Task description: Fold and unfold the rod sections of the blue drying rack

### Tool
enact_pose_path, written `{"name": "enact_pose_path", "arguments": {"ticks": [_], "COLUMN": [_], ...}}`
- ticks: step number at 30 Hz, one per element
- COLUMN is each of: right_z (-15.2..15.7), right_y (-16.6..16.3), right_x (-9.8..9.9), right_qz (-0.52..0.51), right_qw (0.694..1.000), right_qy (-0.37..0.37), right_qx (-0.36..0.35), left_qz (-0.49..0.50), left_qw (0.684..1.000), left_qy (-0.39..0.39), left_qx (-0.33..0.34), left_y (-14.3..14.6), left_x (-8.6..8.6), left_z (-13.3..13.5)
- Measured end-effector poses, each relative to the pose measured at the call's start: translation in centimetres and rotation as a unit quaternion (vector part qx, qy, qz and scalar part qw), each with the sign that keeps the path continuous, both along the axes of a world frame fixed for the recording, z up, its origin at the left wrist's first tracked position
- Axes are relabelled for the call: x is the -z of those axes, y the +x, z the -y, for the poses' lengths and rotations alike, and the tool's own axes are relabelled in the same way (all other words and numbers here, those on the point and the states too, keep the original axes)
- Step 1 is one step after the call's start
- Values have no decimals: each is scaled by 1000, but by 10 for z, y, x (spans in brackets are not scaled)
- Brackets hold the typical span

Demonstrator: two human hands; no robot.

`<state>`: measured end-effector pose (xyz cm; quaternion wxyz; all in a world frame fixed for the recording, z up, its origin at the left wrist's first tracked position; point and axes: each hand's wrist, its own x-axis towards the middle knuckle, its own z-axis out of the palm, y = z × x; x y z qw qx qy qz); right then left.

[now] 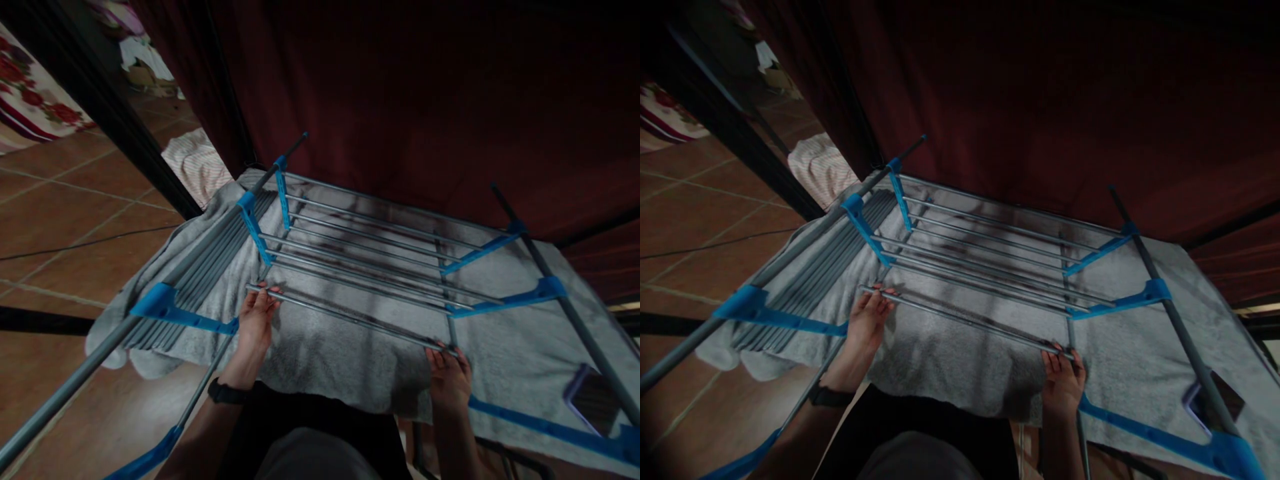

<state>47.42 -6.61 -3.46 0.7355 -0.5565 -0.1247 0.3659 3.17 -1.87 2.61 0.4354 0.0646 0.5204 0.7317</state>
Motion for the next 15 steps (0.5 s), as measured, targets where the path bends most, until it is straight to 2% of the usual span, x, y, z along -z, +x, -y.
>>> {"name": "enact_pose_path", "arguments": {"ticks": [4,9,15], "right_z": [0,-3,-3], "right_y": [0,1,0], "right_x": [0,0,1], "right_qz": [-18,-26,-32], "right_qw": [1000,999,999], "right_qy": [-8,-21,2], "right_qx": [-8,16,7], "left_qz": [5,4,-12], "left_qw": [1000,997,992], "left_qy": [3,5,9], "left_qx": [27,81,127], "left_y": [11,32,64], "left_x": [-4,-12,-29], "left_z": [1,4,9]}}
